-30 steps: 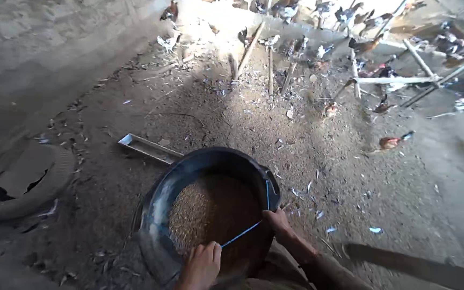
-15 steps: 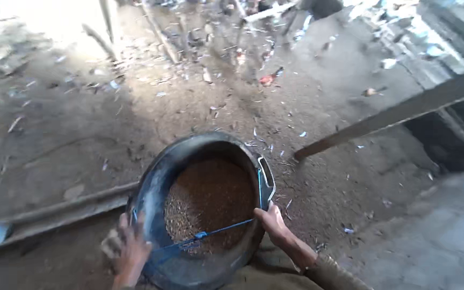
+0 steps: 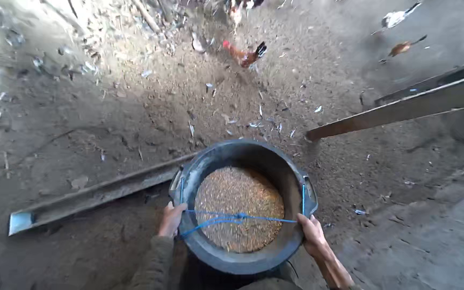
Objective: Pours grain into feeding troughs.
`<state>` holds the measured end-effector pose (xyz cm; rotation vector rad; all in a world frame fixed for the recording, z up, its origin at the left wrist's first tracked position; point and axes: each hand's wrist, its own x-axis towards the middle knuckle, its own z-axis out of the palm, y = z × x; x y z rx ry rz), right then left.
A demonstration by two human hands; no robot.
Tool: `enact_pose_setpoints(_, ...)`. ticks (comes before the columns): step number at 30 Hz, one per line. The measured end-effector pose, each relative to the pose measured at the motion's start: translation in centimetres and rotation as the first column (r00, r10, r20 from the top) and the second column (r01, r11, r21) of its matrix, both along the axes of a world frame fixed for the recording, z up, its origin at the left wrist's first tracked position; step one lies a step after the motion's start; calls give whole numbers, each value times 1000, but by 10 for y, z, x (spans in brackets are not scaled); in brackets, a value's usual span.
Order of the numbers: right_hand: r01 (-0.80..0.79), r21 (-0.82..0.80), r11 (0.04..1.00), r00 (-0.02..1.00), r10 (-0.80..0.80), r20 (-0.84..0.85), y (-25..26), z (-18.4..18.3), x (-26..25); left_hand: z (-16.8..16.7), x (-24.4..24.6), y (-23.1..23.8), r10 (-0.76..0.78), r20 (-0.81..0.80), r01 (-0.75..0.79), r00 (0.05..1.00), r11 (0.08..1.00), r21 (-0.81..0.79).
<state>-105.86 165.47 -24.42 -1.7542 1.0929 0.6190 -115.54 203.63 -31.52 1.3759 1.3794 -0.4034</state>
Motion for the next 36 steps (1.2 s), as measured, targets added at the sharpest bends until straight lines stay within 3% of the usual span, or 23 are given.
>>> enact_pose_setpoints(3,-77,-51,996,995,73,-72,-26,-39,25,-17,11,-35,64,-62,-65,996,998,-19)
enact_pose_setpoints(9,-374,-252,893,920,322,-225,-61,-144,78,-105,15,-94,167,-114,-172,979,985,-35)
enact_pose_setpoints(12,-550,-307,776,823,441,-359,-55,-182,108,-143,26,-110,188,-164,-199,968,979,-52)
enact_pose_setpoints(16,-779,-218,588,604,609,-514,-47,-226,140,-187,41,-115,207,-243,-235,948,967,-93)
enact_pose_setpoints(22,-904,-95,417,383,689,-616,-23,-282,183,-236,67,-96,197,-346,-255,917,958,-131)
enact_pose_setpoints(29,-948,-7,319,245,713,-657,28,-321,227,-283,86,-56,179,-404,-264,897,950,-165)
enact_pose_setpoints(36,-962,26,273,176,686,-706,80,-348,227,-304,82,-1,170,-431,-294,886,926,-239)
